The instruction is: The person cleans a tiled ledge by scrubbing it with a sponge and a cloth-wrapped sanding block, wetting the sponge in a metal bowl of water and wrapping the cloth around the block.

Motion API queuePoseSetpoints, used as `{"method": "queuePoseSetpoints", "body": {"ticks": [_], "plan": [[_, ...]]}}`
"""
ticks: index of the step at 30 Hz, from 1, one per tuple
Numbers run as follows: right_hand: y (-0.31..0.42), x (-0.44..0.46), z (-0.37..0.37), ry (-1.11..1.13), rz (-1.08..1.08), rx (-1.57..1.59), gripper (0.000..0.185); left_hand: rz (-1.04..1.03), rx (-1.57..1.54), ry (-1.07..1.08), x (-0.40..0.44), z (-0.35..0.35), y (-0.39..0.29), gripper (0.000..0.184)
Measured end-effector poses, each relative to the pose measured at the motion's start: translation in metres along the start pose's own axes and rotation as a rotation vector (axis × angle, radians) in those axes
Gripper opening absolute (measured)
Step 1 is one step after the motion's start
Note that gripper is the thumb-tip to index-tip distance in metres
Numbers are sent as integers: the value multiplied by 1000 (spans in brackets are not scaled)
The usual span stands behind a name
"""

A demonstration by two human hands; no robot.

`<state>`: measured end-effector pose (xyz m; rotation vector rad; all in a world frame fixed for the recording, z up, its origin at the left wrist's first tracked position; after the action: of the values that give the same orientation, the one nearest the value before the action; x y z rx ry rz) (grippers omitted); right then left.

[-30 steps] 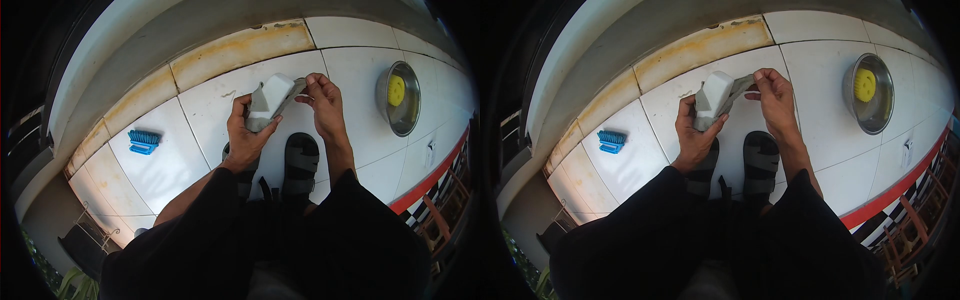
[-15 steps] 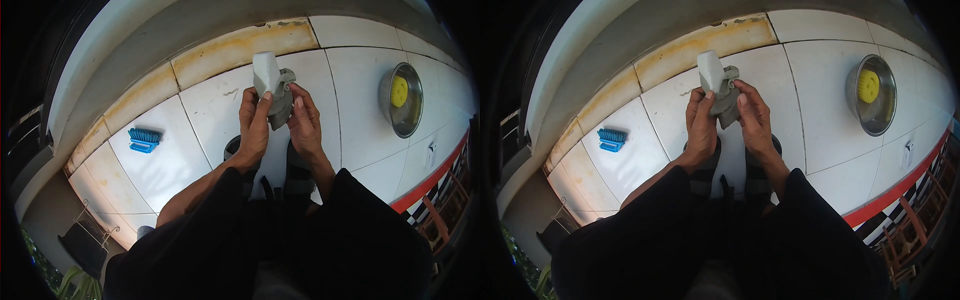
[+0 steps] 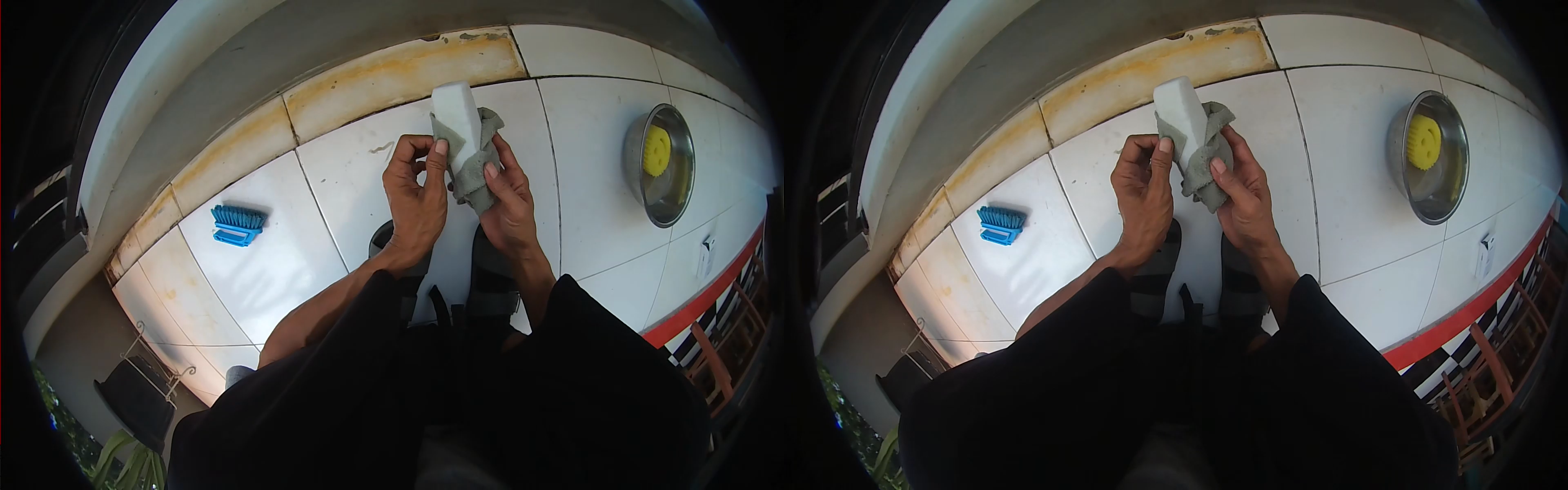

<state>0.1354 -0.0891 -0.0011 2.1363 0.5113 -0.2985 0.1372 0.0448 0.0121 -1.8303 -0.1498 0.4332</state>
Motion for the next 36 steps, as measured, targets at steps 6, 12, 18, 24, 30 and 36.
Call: {"method": "queuePoseSetpoints", "body": {"ticks": [6,12,18,24,30,36], "plan": [[-5,-1,3,92,-40,177,55,101,-155,3,2,0,7,15],[-8,-7,2,-3,34,102,52,211,-180,-48,-4,0,7,14],[6,-5,0,-64,98,12,51,-239,295,-29,-3,6,-7,17],[5,-9,-8,-78,125,-25,50,-395,382,44,0,1,-20,16],[0,-10,-7,-102,165,-84,47,-471,430,75,2,1,-22,15],[-1,-10,-6,-127,185,-156,48,-444,454,77,5,2,-25,16]]}}
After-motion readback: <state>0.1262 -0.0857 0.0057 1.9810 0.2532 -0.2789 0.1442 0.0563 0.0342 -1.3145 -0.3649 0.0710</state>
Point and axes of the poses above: each hand's wrist, its own x-axis towards the middle knuckle, its own z-axis out of the back of the hand, y = z × x, the point moved 3 cm from there along x, towards the middle knuckle, and after that the axes turned 9 degrees about -x, right-handed, at the moved point
